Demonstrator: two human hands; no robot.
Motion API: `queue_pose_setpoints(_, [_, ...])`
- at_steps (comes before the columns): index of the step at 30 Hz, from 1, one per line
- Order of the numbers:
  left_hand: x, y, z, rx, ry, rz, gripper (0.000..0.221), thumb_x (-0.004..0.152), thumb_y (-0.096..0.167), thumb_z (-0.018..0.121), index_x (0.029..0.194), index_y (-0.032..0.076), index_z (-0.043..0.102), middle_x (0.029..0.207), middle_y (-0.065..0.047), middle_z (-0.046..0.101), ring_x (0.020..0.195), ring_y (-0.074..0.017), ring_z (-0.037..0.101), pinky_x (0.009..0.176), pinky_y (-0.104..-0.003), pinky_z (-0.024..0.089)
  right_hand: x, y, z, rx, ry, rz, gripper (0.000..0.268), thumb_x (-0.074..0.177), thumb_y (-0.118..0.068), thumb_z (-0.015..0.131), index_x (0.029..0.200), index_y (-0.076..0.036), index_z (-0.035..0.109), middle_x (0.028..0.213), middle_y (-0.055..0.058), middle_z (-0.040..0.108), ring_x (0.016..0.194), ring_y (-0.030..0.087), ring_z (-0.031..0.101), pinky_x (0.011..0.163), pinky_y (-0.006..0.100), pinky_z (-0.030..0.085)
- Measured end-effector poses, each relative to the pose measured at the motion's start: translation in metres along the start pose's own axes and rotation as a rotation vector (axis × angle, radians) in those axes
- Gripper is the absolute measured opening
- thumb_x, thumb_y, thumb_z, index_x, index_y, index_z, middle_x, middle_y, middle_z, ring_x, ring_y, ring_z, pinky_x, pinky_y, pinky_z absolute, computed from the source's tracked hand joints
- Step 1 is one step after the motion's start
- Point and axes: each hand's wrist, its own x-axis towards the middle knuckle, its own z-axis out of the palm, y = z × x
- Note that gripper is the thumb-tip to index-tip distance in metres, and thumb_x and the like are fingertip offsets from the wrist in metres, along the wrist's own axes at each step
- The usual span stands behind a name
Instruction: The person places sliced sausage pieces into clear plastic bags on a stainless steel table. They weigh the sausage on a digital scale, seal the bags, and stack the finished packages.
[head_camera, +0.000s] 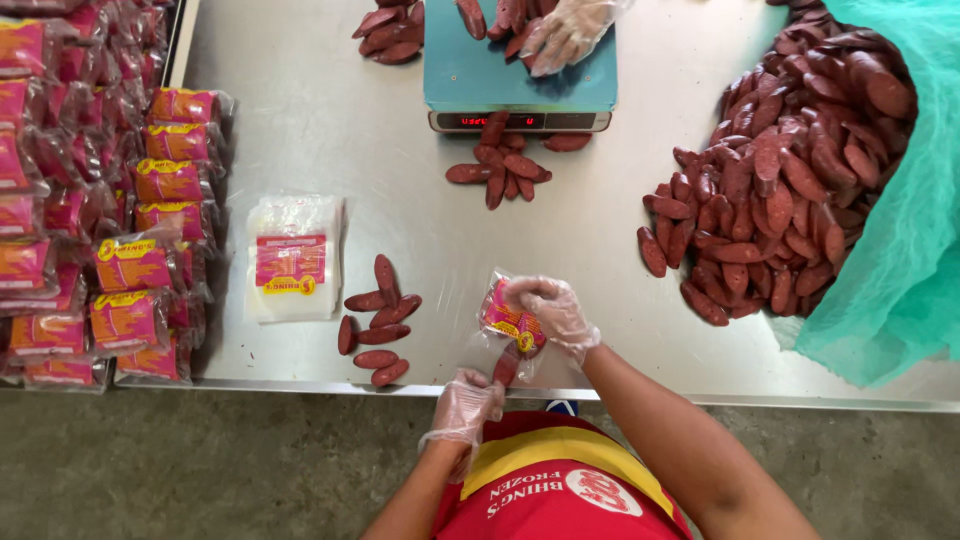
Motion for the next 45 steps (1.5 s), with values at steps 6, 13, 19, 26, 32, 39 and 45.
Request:
queue_pose_setpoints(6, [0.005,0.004,0.037,0.050,0.068,0.091,0.020,0.085,0.003,0.074,0.096,0.004,0.056,0.075,-0.011,0.066,0.058,-0.0155,0.061,0.054,-0.030,0.051,0.004,0.005,0.034,-0.006,-0.247,0.160,0.027,0.101,-0.002,0.059,0.125,-0.001,0.072,0.119,0.013,0.070,0.100,0.021,0.063,0.090,0.037,0.053])
queue_pose_setpoints(13, [0.005,0.037,0.074,0.076,0.299,0.041,0.023,0.094,0.008,0.059,0.116,0.003,0.065,0.099,-0.004,0.072,0.086,-0.0118,0.066,0.074,-0.027,0.052,-0.016,-0.051,0.050,-0.719,-0.502,-0.382,0.038,0.089,-0.011,0.067,0.127,-0.008,0.068,0.140,0.020,0.064,0.127,0.037,0.064,0.111,0.045,0.049])
queue_pose_setpoints(19, [0.033,0.033,0.081,0.164,0.362,0.026,0.030,0.096,0.010,0.056,0.122,0.000,0.067,0.111,-0.005,0.073,0.094,-0.0111,0.066,0.077,-0.029,0.054,-0.013,-0.068,0.056,-0.729,-0.575,-0.351,0.043,0.091,-0.011,0.062,0.134,-0.011,0.066,0.150,0.022,0.056,0.133,0.041,0.058,0.113,0.047,0.045])
queue_pose_setpoints(26, [0.080,-0.014,0.049,1.022,0.206,0.257,0.024,0.081,0.020,0.075,0.095,0.000,0.074,0.093,-0.016,0.078,0.085,-0.0234,0.076,0.072,-0.036,0.058,-0.009,-0.062,0.049,-0.593,-0.530,-0.266,0.047,0.096,-0.011,0.059,0.143,-0.013,0.059,0.160,0.020,0.046,0.138,0.038,0.056,0.116,0.043,0.043])
queue_pose_setpoints(32, [0.059,-0.011,0.060,1.066,0.277,0.454,0.020,0.090,0.023,0.067,0.097,0.006,0.074,0.092,-0.023,0.073,0.092,-0.0436,0.068,0.073,-0.050,0.055,-0.010,-0.064,0.050,-0.595,-0.476,-0.231,0.054,0.096,-0.010,0.060,0.149,-0.013,0.053,0.162,0.020,0.044,0.135,0.036,0.058,0.114,0.042,0.042])
queue_pose_setpoints(39, [0.087,-0.023,0.068,2.026,0.615,1.109,0.041,0.086,0.021,0.065,0.123,0.005,0.071,0.119,-0.015,0.076,0.114,-0.0285,0.072,0.099,-0.039,0.057,-0.009,-0.061,0.052,-0.586,-0.526,-0.241,0.053,0.096,-0.011,0.058,0.149,-0.011,0.053,0.163,0.020,0.043,0.133,0.035,0.061,0.114,0.041,0.043])
queue_pose_setpoints(45, [0.052,0.002,0.059,0.853,0.346,0.146,0.029,0.092,0.026,0.075,0.104,0.000,0.078,0.095,-0.020,0.075,0.096,-0.0325,0.071,0.078,-0.040,0.056,-0.012,-0.070,0.054,-0.576,-0.510,-0.221,0.049,0.097,-0.011,0.059,0.147,-0.008,0.055,0.160,0.022,0.046,0.136,0.037,0.057,0.115,0.044,0.040])
